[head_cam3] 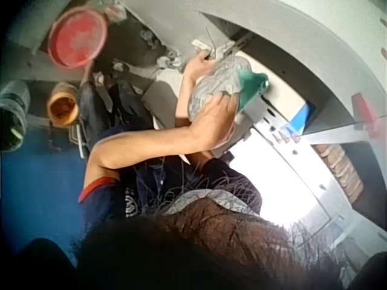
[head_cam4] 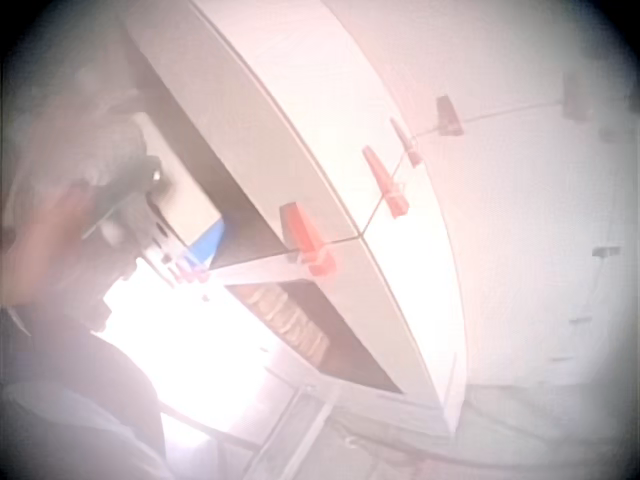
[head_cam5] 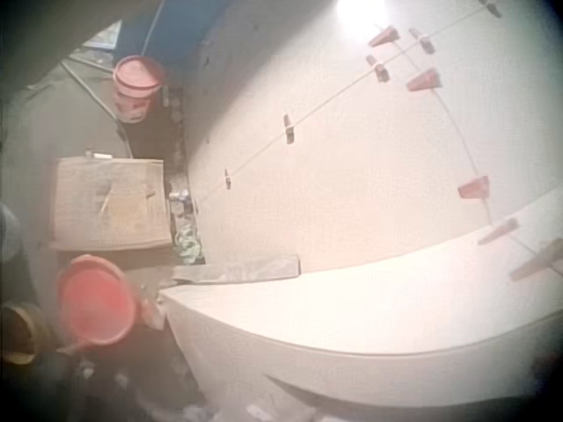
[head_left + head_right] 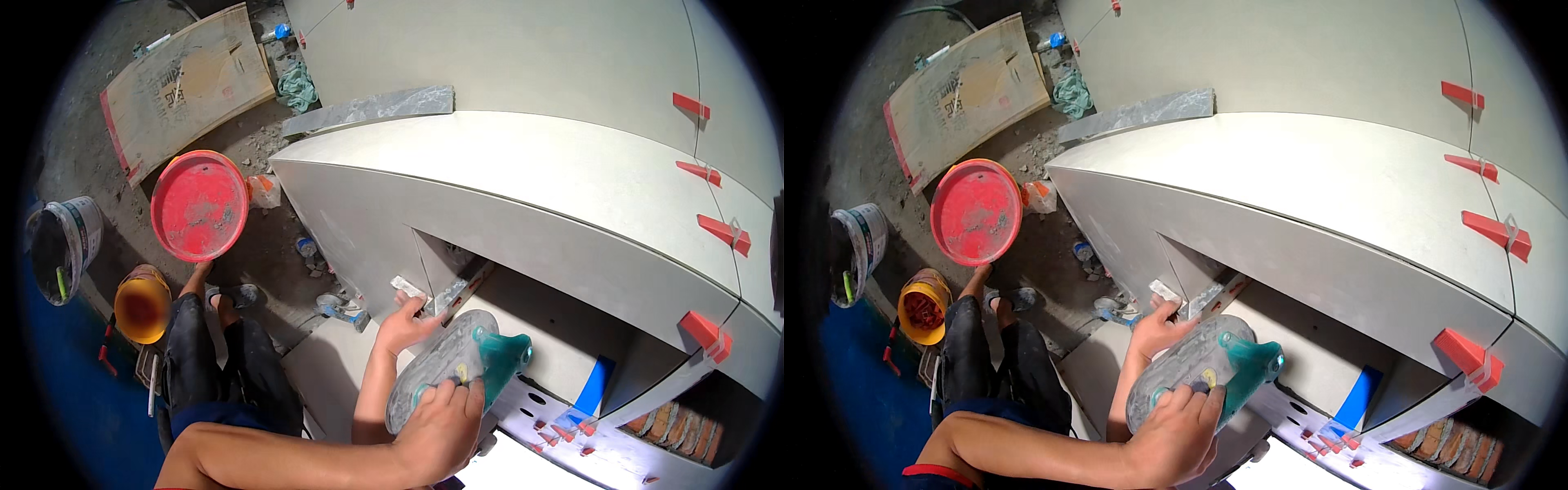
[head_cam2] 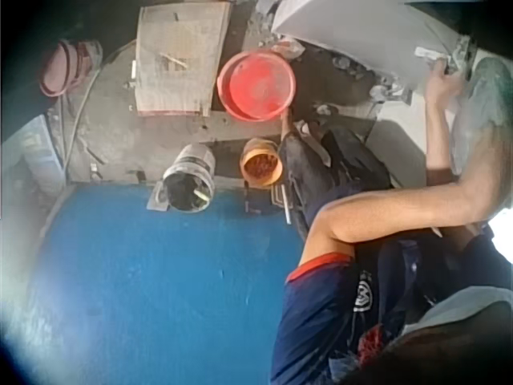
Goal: The person places a tile inside a wall niche by hand, taps it with a rubber mallet, and uses a spirit level to check the alignment of the shelf tile.
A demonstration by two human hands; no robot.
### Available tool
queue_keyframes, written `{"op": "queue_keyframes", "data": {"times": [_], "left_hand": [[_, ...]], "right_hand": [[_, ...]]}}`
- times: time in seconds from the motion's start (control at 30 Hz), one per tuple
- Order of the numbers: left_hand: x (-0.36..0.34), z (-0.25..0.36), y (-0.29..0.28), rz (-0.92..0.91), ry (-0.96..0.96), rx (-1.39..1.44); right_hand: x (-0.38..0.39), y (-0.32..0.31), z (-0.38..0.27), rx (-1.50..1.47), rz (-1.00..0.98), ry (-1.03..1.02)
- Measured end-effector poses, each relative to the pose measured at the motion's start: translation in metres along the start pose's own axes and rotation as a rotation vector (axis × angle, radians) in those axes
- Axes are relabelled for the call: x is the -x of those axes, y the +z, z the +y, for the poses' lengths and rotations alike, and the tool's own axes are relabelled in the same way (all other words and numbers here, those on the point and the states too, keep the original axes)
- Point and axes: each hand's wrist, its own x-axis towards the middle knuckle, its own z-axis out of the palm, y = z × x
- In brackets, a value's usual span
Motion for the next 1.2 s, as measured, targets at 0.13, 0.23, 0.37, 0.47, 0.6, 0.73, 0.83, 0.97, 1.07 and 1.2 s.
{"op": "queue_keyframes", "data": {"times": [0.13,0.23,0.37,0.47,0.6,0.73,0.83,0.97,1.07,1.2], "left_hand": [[0.001,-0.002,-0.001,0.0,0.003,0.015],[0.002,-0.001,-0.004,0.007,-0.005,-0.006],[0.001,0.0,-0.006,-0.029,-0.032,0.015],[0.002,-0.004,-0.003,-0.006,-0.029,0.022],[0.001,-0.002,-0.007,-0.011,-0.021,0.038],[0.0,0.002,-0.007,-0.069,-0.058,0.022],[0.001,0.0,-0.007,-0.041,-0.046,0.028],[0.002,-0.001,-0.007,-0.036,-0.04,0.001],[0.003,0.0,-0.008,-0.028,-0.033,-0.004],[-0.001,0.0,-0.011,-0.029,-0.039,0.003]], "right_hand": [[0.002,-0.001,-0.004,0.04,0.004,0.009],[0.002,-0.001,-0.008,0.069,-0.005,0.021],[-0.002,-0.002,0.007,0.053,0.015,-0.026],[0.0,-0.001,0.001,0.029,-0.006,-0.05],[0.002,0.0,-0.008,0.04,-0.013,-0.045],[0.0,-0.002,-0.004,0.016,-0.02,-0.043],[0.002,-0.001,-0.001,0.017,-0.013,-0.008],[0.002,0.0,0.001,0.003,-0.004,-0.003],[0.002,-0.004,-0.002,0.022,0.004,0.028],[0.002,-0.001,-0.006,0.036,-0.001,0.031]]}}
